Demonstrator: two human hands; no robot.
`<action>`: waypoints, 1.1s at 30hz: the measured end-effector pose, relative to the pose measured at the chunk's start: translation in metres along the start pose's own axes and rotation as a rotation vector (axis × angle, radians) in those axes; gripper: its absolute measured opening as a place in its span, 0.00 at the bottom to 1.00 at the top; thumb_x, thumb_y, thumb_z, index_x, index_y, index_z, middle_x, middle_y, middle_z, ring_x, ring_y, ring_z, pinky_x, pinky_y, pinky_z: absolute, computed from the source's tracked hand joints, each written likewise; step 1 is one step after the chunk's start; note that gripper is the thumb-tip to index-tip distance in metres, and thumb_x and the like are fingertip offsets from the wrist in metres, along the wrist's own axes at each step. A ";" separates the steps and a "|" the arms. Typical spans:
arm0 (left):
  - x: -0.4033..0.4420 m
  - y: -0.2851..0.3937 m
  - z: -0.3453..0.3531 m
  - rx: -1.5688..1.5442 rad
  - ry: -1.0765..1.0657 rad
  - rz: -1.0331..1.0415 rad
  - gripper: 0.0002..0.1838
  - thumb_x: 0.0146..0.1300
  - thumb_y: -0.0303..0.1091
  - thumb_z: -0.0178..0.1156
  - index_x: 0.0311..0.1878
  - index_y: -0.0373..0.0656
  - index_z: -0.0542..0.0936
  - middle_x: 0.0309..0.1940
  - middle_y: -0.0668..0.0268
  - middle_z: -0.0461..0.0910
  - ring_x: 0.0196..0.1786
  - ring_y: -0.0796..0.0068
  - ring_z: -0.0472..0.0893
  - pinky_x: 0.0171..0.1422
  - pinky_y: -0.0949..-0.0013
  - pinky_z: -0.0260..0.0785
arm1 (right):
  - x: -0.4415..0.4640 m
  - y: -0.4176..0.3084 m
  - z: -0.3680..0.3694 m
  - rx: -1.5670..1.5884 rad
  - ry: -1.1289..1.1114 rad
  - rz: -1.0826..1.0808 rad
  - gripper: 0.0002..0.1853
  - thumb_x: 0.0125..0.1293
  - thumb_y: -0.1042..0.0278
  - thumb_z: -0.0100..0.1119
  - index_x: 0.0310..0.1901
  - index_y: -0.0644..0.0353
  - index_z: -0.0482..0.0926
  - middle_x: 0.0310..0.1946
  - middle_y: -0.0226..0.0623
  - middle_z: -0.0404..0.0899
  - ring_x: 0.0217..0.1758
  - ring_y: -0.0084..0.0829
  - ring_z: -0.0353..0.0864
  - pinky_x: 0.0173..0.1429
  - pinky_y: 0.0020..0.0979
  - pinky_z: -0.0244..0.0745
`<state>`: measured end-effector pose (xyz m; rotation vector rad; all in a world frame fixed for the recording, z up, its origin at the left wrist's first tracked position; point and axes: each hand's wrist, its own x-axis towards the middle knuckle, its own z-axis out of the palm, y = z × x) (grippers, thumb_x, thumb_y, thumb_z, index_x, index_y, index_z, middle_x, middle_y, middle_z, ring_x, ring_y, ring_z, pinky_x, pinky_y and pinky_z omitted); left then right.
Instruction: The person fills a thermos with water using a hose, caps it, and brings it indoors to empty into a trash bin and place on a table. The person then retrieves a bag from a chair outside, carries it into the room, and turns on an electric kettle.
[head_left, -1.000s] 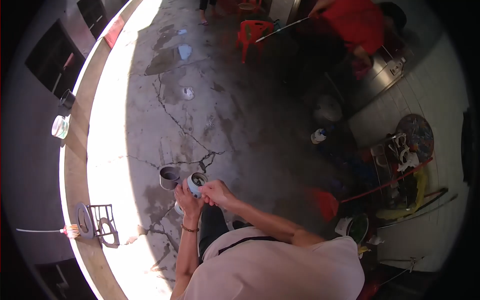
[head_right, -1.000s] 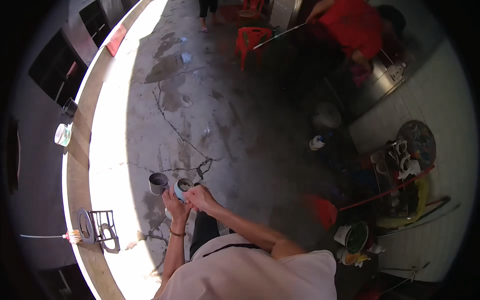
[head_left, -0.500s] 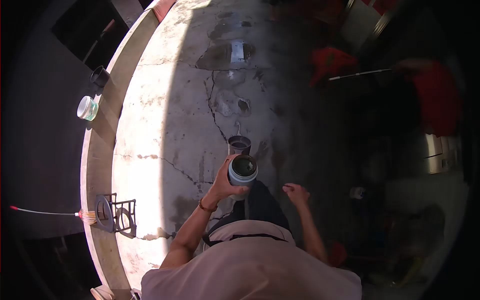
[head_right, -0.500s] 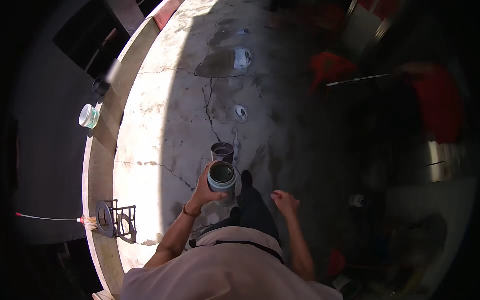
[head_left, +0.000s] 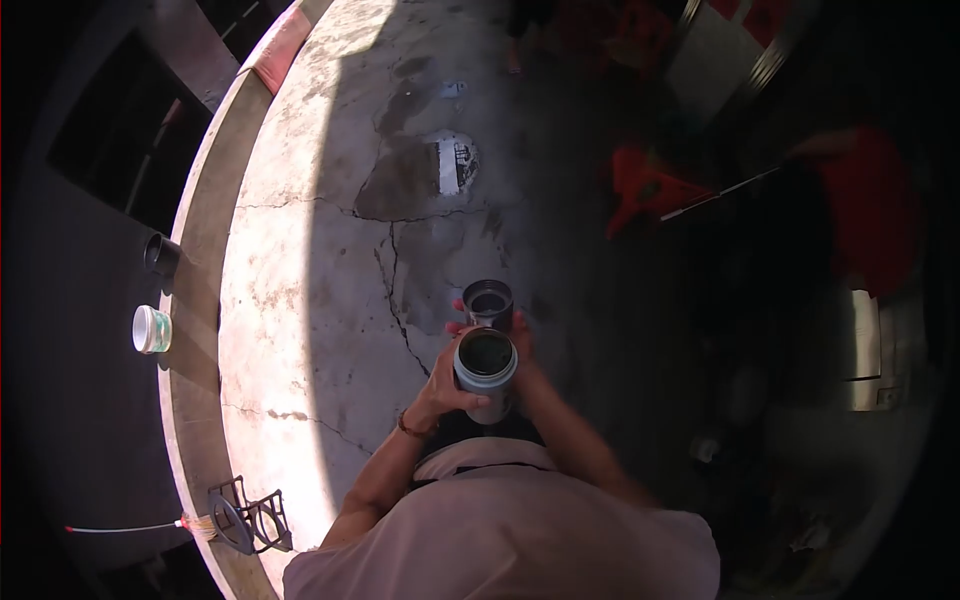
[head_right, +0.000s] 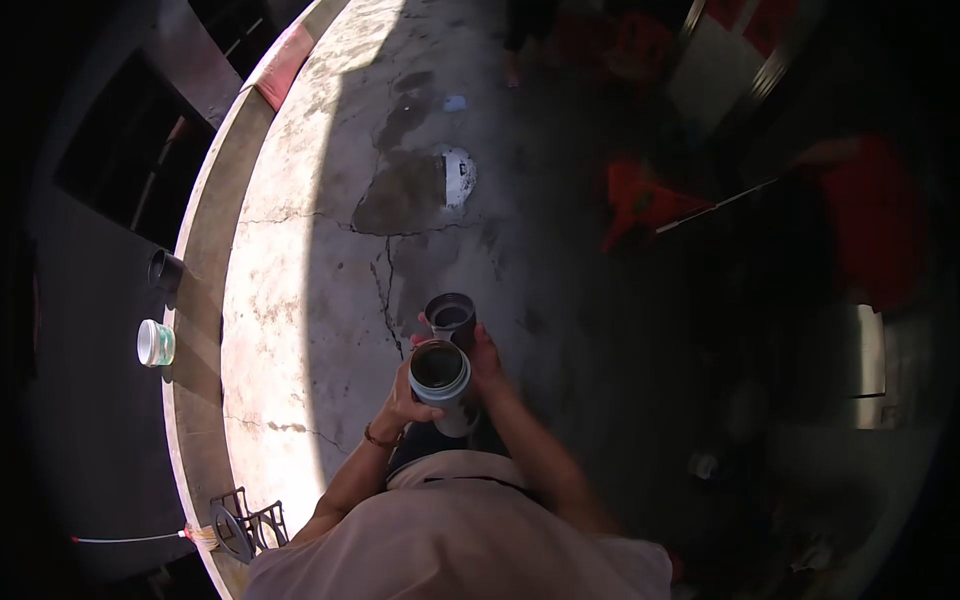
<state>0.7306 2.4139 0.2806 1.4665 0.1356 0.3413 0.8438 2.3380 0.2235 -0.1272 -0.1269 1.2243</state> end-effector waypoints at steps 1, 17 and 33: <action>0.024 -0.005 -0.010 -0.001 0.004 -0.002 0.49 0.29 0.53 0.72 0.55 0.32 0.68 0.52 0.58 0.71 0.57 0.68 0.70 0.64 0.66 0.57 | 0.022 -0.017 -0.010 0.001 0.002 0.004 0.41 0.54 0.41 0.58 0.58 0.68 0.61 0.50 0.53 0.71 0.53 0.47 0.73 0.55 0.44 0.73; 0.486 -0.045 -0.174 0.258 -0.028 -0.064 0.55 0.32 0.40 0.72 0.66 0.36 0.54 0.59 0.57 0.63 0.62 0.65 0.65 0.67 0.68 0.53 | 0.317 -0.376 -0.031 -1.533 0.755 -0.136 0.33 0.37 0.66 0.65 0.52 0.55 0.68 0.44 0.32 0.70 0.46 0.29 0.72 0.51 0.32 0.67; 0.898 -0.077 -0.336 0.528 -0.127 -0.111 0.45 0.32 0.42 0.71 0.58 0.39 0.66 0.50 0.54 0.72 0.54 0.56 0.72 0.58 0.61 0.63 | 0.770 -0.599 0.001 -2.272 -0.441 0.049 0.35 0.39 0.66 0.65 0.56 0.47 0.69 0.51 0.39 0.67 0.52 0.43 0.69 0.55 0.39 0.68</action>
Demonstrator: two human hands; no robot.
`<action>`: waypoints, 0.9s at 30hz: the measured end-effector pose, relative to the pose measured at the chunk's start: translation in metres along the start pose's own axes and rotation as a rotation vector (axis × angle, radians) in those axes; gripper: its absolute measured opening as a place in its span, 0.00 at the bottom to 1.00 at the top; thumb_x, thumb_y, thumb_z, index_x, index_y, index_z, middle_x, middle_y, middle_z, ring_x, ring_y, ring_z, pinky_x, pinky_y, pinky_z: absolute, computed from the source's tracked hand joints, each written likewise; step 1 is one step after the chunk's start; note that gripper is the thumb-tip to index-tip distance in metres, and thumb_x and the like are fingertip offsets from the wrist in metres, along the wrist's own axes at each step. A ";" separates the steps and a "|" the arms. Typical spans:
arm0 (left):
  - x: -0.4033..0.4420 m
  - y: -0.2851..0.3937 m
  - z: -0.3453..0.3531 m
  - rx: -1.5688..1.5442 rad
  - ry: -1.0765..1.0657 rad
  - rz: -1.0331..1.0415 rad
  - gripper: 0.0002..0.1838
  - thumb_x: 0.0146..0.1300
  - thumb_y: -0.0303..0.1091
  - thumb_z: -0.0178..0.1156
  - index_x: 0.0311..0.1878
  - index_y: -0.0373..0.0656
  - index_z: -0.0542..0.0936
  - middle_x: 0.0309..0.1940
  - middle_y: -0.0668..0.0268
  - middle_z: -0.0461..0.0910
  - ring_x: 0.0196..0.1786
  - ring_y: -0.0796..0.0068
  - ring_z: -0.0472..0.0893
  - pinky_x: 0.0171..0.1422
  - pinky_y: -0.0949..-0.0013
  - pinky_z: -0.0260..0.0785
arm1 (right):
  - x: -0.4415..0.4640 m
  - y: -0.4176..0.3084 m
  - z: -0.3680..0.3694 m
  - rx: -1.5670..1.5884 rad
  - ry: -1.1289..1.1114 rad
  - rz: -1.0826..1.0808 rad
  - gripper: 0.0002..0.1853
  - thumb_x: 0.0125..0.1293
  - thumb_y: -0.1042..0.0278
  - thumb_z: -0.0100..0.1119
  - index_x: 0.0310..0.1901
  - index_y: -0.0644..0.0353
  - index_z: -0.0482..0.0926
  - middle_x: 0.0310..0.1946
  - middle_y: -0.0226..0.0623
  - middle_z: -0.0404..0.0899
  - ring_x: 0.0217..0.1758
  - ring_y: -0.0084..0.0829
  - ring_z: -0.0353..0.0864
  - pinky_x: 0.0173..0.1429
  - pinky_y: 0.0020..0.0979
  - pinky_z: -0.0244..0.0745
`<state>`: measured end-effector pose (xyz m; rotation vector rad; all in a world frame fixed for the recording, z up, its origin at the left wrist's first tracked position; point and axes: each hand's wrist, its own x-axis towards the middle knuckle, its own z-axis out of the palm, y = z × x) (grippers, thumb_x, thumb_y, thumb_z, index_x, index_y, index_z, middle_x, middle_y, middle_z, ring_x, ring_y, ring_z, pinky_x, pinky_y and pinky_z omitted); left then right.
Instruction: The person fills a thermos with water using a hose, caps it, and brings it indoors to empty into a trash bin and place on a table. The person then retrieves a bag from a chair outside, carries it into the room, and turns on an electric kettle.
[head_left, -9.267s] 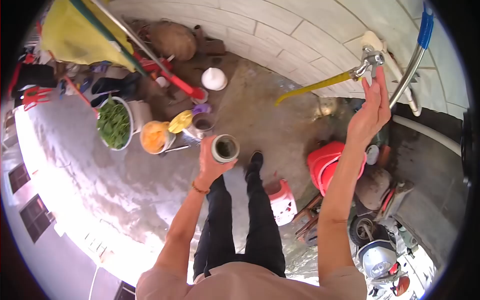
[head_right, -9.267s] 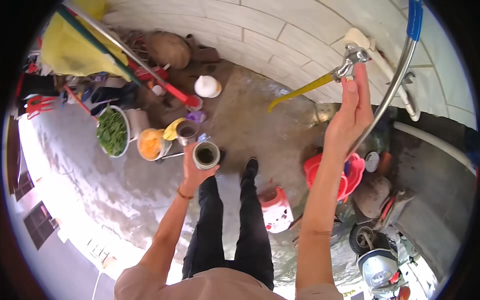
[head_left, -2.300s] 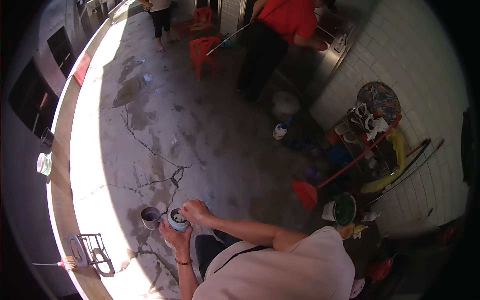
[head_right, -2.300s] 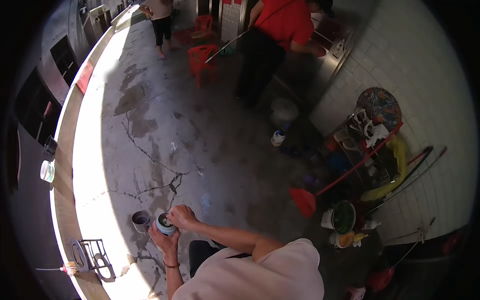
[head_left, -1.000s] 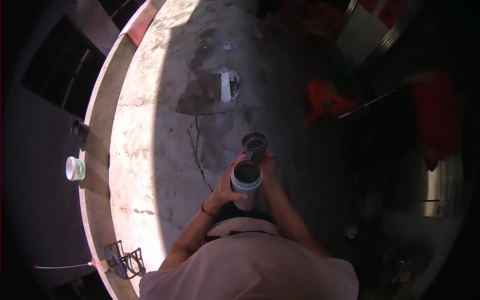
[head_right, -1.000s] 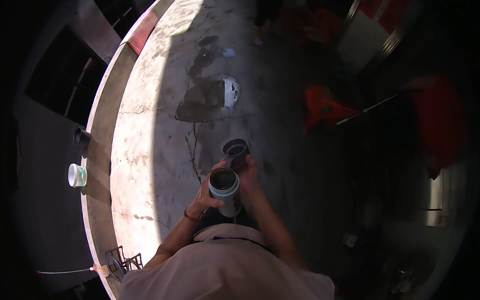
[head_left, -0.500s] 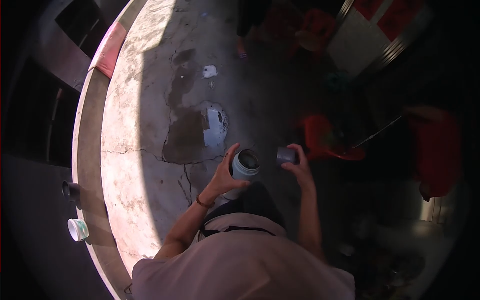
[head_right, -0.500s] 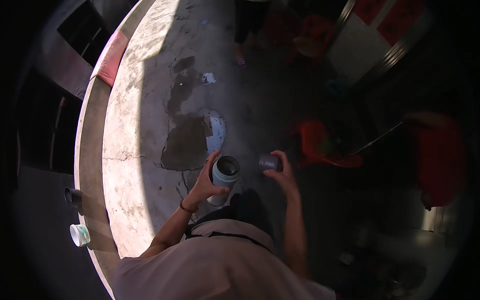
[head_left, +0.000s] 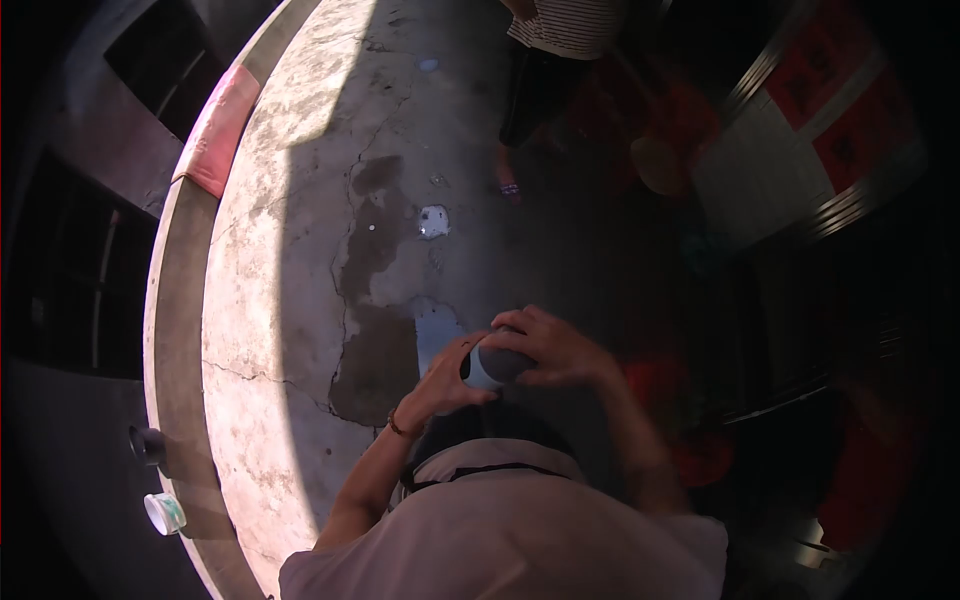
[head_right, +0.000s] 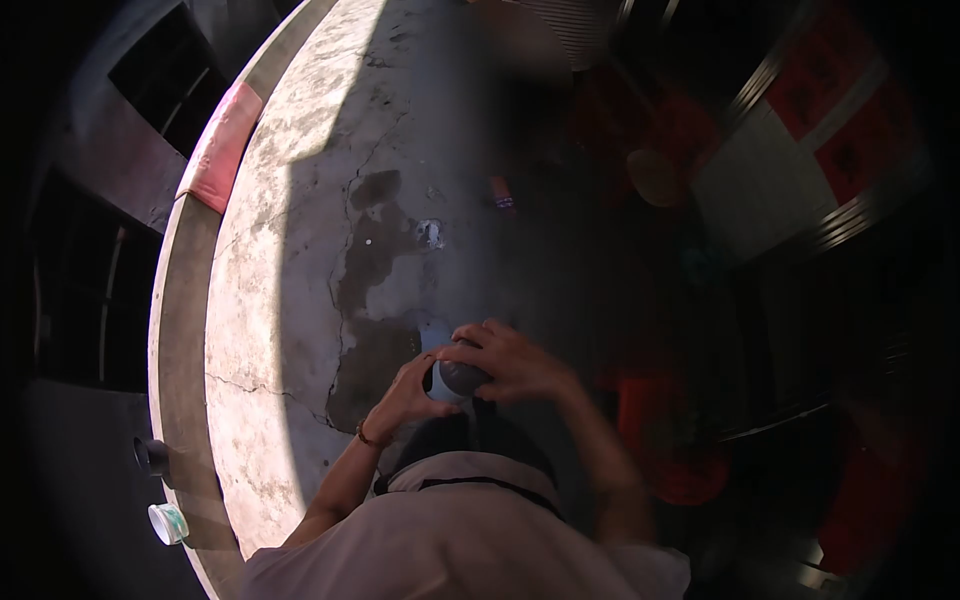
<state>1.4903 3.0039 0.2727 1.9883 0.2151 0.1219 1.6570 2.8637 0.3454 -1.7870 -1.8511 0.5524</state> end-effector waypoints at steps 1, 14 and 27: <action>0.016 -0.005 -0.016 0.005 0.017 -0.008 0.45 0.32 0.43 0.70 0.59 0.40 0.66 0.50 0.54 0.72 0.54 0.56 0.72 0.58 0.61 0.63 | 0.025 0.018 -0.009 -0.017 -0.041 -0.086 0.34 0.41 0.63 0.64 0.56 0.48 0.68 0.51 0.40 0.68 0.52 0.43 0.70 0.54 0.39 0.69; 0.319 -0.154 -0.291 0.054 0.193 -0.071 0.45 0.31 0.42 0.70 0.59 0.40 0.66 0.52 0.55 0.71 0.56 0.57 0.71 0.60 0.62 0.62 | 0.416 0.267 -0.109 0.204 -0.047 -0.184 0.28 0.42 0.60 0.67 0.50 0.50 0.75 0.47 0.42 0.70 0.50 0.42 0.72 0.53 0.37 0.69; 0.639 -0.272 -0.547 -0.450 -0.068 -0.036 0.43 0.28 0.42 0.73 0.54 0.38 0.71 0.47 0.63 0.74 0.51 0.71 0.72 0.58 0.68 0.62 | 0.762 0.472 -0.273 0.194 -0.283 -0.402 0.30 0.40 0.69 0.66 0.52 0.50 0.73 0.57 0.40 0.65 0.56 0.44 0.67 0.59 0.39 0.62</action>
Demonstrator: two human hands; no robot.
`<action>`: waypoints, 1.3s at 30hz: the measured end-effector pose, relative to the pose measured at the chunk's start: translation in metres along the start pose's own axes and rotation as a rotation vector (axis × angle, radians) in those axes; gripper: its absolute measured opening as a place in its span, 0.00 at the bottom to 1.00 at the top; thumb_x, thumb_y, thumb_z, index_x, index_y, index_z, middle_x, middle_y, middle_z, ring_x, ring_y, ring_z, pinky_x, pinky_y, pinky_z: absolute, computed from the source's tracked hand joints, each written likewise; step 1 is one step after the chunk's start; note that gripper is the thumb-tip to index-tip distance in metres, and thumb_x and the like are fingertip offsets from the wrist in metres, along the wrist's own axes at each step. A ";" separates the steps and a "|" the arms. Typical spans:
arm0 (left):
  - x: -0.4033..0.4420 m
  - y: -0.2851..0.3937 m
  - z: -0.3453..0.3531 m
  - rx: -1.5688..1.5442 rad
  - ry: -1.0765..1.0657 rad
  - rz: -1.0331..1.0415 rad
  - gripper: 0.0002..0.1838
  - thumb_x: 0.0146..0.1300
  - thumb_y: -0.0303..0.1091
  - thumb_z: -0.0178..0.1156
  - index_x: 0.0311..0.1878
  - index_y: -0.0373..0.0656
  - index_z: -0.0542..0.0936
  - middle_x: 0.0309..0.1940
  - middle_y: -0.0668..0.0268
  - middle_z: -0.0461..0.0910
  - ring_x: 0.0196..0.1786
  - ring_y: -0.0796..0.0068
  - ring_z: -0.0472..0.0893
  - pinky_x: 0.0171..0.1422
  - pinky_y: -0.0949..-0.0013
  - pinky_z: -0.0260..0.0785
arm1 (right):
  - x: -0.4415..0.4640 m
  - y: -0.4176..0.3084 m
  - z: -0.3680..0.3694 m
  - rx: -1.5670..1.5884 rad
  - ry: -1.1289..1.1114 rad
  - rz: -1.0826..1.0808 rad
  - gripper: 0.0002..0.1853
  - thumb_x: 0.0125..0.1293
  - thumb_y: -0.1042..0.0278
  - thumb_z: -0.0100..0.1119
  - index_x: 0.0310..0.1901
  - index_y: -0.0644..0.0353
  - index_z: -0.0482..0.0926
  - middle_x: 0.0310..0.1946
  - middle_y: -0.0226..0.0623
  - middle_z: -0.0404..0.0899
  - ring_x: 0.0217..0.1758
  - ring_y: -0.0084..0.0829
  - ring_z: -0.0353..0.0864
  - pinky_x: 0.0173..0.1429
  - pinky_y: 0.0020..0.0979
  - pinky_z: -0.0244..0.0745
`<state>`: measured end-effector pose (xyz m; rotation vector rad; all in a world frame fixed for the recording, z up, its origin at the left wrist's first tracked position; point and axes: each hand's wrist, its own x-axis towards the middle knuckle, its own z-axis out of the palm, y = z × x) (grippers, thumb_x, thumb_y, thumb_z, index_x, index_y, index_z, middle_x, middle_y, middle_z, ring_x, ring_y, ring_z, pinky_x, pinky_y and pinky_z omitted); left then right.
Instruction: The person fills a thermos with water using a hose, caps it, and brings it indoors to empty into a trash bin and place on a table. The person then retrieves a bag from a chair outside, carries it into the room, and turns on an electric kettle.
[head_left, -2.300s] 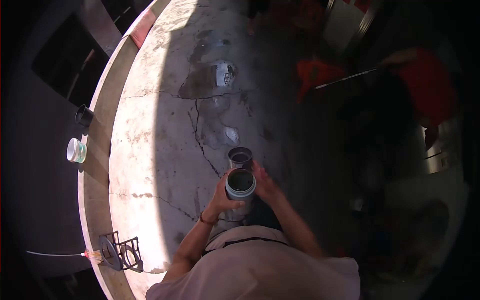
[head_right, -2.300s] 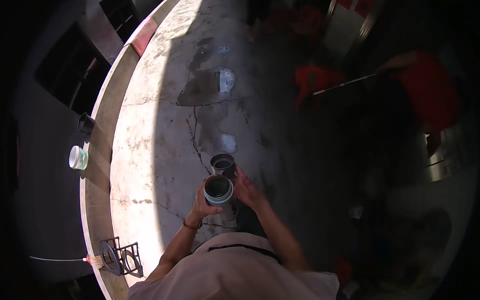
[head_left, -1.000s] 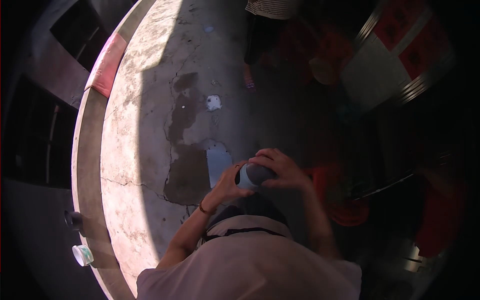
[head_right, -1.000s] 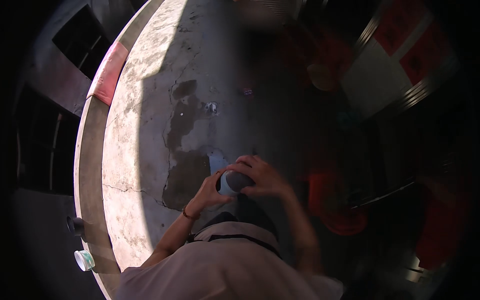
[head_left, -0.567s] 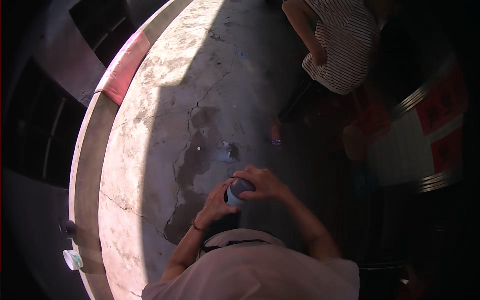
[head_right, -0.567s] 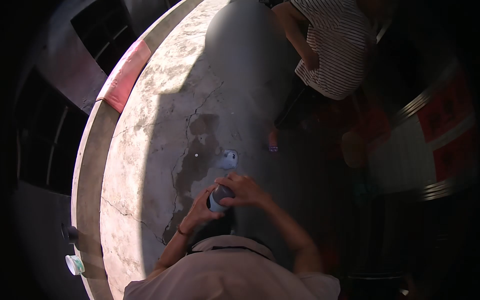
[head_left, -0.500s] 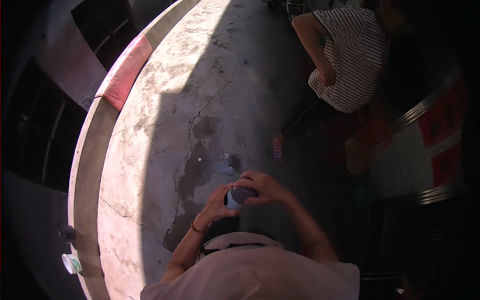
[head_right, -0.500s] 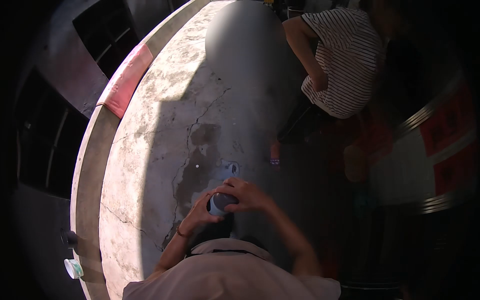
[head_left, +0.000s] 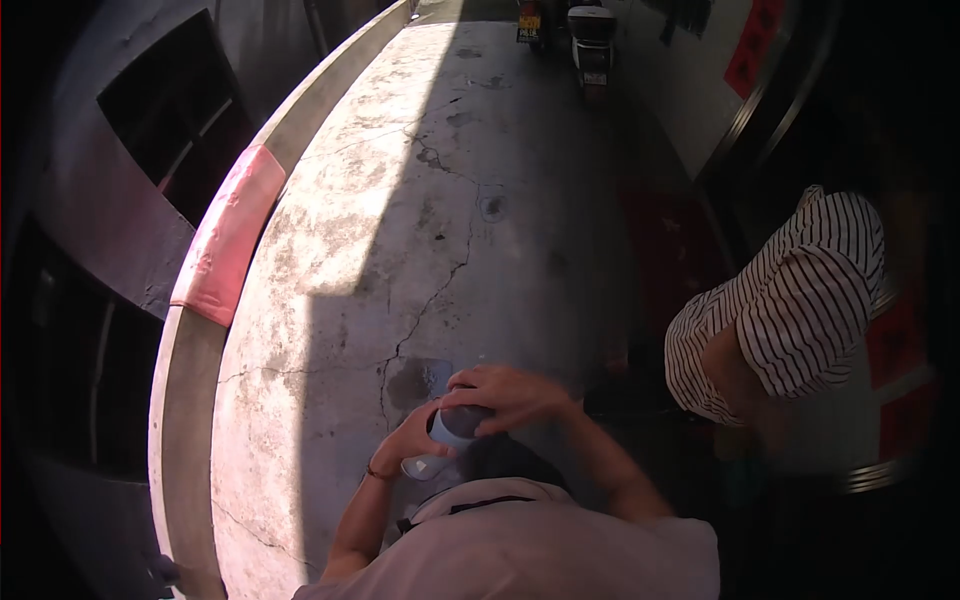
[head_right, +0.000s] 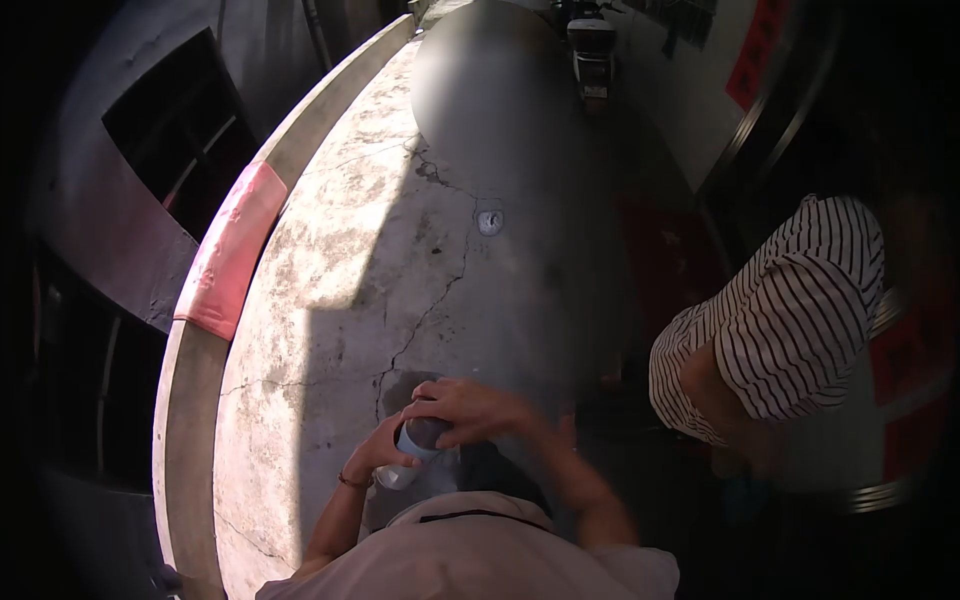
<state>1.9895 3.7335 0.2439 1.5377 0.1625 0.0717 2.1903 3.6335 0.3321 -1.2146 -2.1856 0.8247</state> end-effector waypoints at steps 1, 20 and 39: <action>0.027 0.009 -0.020 0.078 0.121 -0.018 0.43 0.28 0.42 0.73 0.54 0.38 0.71 0.47 0.63 0.74 0.51 0.70 0.72 0.58 0.67 0.62 | 0.017 0.025 -0.026 -0.041 -0.020 0.105 0.30 0.42 0.65 0.65 0.53 0.52 0.71 0.55 0.42 0.67 0.53 0.45 0.69 0.56 0.39 0.65; 0.598 0.079 -0.220 0.649 -0.035 0.074 0.44 0.31 0.40 0.70 0.58 0.41 0.66 0.50 0.55 0.71 0.53 0.54 0.71 0.56 0.59 0.64 | -0.016 0.379 -0.374 -0.122 0.770 0.798 0.37 0.46 0.47 0.60 0.58 0.54 0.66 0.48 0.47 0.71 0.50 0.47 0.73 0.53 0.39 0.67; 1.156 0.073 0.070 0.462 -0.884 0.172 0.48 0.30 0.40 0.73 0.59 0.38 0.65 0.50 0.52 0.72 0.54 0.56 0.73 0.57 0.61 0.65 | -0.475 0.521 -0.608 0.016 1.062 0.977 0.39 0.49 0.68 0.57 0.66 0.50 0.57 0.67 0.40 0.50 0.66 0.43 0.59 0.62 0.38 0.63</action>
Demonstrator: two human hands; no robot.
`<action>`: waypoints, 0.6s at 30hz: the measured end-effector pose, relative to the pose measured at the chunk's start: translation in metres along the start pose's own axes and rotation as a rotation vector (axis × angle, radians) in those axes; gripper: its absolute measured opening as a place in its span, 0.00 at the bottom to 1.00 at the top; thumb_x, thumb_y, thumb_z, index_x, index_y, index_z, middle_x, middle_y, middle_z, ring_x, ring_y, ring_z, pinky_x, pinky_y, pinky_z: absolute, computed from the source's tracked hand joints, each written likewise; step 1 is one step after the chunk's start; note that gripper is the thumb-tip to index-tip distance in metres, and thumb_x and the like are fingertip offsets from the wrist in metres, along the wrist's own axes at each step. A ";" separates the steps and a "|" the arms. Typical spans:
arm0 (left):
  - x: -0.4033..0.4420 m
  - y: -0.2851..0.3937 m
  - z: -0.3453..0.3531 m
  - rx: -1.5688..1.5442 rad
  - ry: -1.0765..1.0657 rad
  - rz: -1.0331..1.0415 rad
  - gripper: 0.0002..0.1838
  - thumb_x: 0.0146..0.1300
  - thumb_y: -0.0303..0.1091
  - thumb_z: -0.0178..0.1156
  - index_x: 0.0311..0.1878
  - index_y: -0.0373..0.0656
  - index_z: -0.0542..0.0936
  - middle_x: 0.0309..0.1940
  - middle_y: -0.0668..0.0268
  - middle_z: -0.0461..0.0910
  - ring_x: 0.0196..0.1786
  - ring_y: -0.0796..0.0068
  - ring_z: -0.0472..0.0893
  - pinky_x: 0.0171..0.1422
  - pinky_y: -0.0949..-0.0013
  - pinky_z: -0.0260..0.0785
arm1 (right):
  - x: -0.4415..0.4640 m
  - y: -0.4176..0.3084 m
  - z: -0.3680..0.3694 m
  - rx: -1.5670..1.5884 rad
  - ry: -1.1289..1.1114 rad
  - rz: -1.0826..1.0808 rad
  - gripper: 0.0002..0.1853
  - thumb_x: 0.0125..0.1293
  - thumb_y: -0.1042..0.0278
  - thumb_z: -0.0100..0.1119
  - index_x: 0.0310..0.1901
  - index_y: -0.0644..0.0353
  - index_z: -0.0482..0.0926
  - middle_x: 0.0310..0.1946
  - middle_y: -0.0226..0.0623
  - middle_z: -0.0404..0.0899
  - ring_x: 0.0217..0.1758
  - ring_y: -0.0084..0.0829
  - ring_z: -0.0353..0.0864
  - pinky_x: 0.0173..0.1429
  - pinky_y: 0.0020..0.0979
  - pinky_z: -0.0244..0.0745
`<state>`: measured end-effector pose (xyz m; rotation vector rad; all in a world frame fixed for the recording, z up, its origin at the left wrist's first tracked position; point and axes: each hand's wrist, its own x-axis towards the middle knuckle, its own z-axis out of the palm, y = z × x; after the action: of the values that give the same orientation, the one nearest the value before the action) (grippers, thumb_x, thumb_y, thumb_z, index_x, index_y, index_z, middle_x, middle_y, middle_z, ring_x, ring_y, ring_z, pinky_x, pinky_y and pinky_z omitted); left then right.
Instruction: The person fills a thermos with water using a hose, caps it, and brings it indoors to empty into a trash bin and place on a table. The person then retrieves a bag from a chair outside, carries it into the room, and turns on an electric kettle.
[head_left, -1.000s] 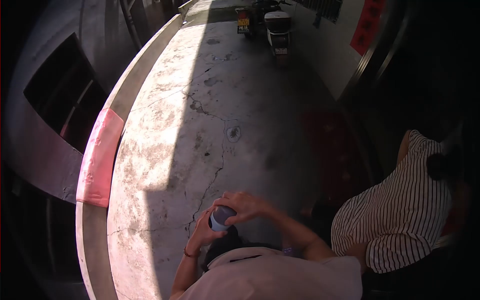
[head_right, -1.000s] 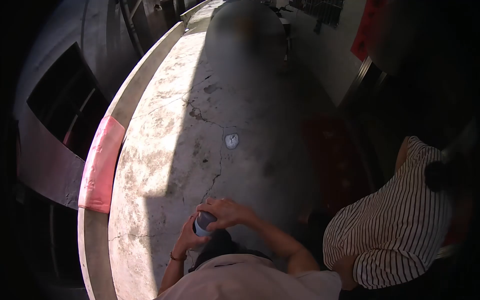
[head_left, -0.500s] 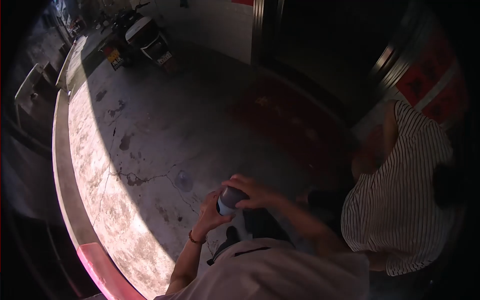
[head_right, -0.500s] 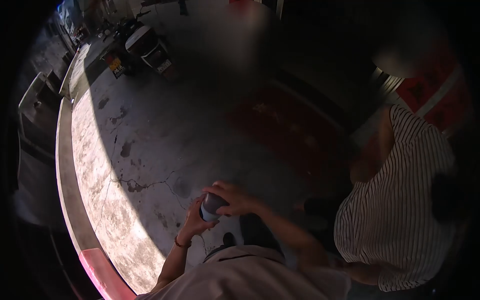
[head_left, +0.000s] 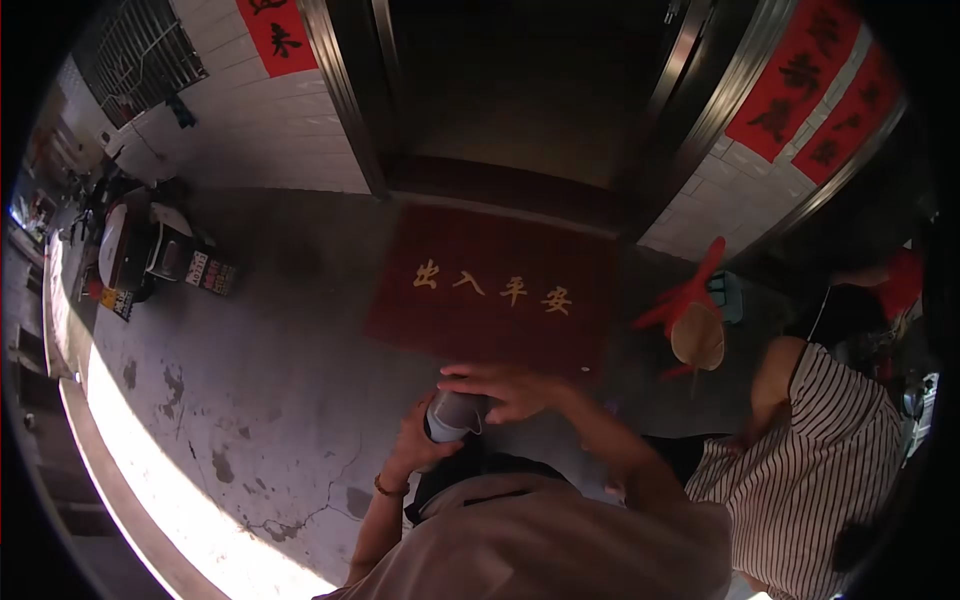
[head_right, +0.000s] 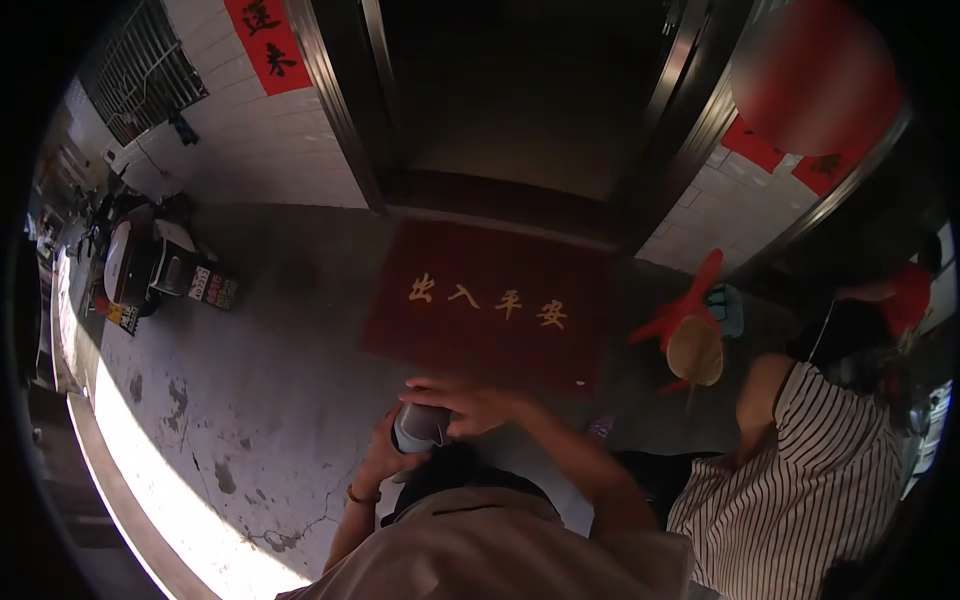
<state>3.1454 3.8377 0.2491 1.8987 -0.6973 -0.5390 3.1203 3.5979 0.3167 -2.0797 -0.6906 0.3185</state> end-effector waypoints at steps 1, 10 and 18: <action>0.035 0.000 -0.009 -0.001 -0.026 0.017 0.48 0.30 0.40 0.73 0.59 0.38 0.65 0.50 0.52 0.72 0.54 0.56 0.73 0.57 0.61 0.65 | 0.007 0.020 -0.024 0.019 -0.011 -0.081 0.39 0.48 0.71 0.57 0.66 0.50 0.57 0.67 0.39 0.50 0.66 0.43 0.59 0.61 0.38 0.64; 0.371 -0.011 -0.054 0.102 -0.127 0.175 0.44 0.31 0.37 0.73 0.57 0.39 0.67 0.46 0.53 0.73 0.51 0.53 0.73 0.55 0.59 0.66 | 0.112 0.190 -0.217 -0.079 0.263 0.521 0.40 0.45 0.51 0.65 0.62 0.54 0.62 0.54 0.42 0.70 0.55 0.43 0.71 0.55 0.40 0.66; 0.667 0.045 -0.082 0.152 -0.333 0.289 0.41 0.32 0.42 0.73 0.54 0.38 0.69 0.50 0.49 0.70 0.52 0.50 0.71 0.54 0.56 0.65 | 0.146 0.297 -0.456 -0.138 0.453 0.422 0.44 0.44 0.49 0.65 0.64 0.51 0.59 0.62 0.40 0.59 0.62 0.42 0.63 0.58 0.43 0.64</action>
<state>3.6769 3.4258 0.2818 1.8208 -1.2387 -0.6365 3.5557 3.2415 0.3359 -2.3108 0.0008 0.0228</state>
